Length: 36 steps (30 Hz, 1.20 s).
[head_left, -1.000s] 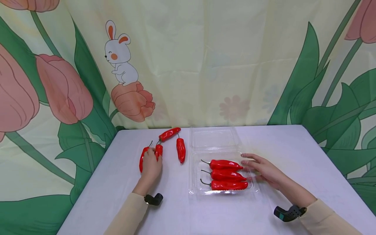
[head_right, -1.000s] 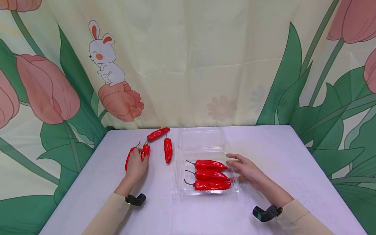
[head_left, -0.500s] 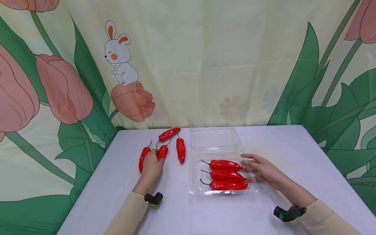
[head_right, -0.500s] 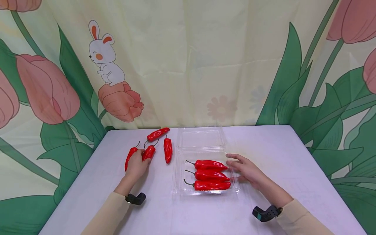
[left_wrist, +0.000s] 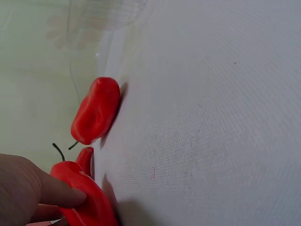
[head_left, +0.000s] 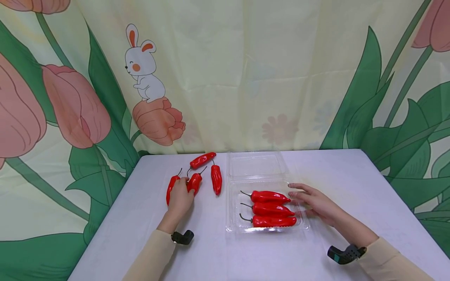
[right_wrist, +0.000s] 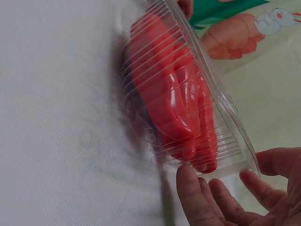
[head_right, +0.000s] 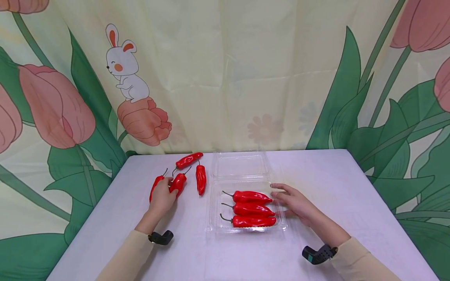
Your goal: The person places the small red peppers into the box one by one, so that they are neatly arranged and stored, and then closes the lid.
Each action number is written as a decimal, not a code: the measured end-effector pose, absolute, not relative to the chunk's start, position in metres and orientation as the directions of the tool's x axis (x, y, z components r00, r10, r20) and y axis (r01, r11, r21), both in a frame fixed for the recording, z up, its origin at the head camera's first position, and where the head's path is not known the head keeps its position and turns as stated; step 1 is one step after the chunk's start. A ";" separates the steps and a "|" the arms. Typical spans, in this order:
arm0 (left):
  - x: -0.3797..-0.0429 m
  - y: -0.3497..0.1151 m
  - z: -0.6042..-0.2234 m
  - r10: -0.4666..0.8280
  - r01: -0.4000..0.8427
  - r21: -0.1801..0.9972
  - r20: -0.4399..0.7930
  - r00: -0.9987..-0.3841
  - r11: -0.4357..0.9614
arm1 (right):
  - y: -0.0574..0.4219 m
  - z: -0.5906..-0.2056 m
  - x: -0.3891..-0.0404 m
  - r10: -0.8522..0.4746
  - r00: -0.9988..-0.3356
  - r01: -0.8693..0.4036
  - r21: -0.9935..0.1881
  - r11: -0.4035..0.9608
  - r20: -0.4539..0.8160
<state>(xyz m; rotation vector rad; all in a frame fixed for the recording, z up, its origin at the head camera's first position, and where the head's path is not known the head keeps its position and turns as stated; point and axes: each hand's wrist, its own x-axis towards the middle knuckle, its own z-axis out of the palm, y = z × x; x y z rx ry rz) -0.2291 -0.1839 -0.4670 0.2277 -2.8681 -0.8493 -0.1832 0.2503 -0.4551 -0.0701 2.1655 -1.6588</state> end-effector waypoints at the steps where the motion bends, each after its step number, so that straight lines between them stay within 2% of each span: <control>1: -0.229 -0.184 -0.466 -0.185 -0.104 0.548 0.094 -0.978 0.830 | 0.250 -0.455 -0.183 -0.281 -0.915 0.207 -0.934 0.292 -0.290; 23: -0.225 -0.185 -0.454 -0.150 -0.038 0.543 0.164 -0.975 0.839 | 0.250 -0.456 -0.183 -0.263 -0.919 0.210 -0.928 0.307 -0.295; 36: -0.223 -0.180 -0.448 -0.210 -0.013 0.658 0.222 -0.952 0.753 | 0.250 -0.455 -0.183 -0.262 -0.917 0.217 -0.927 0.307 -0.301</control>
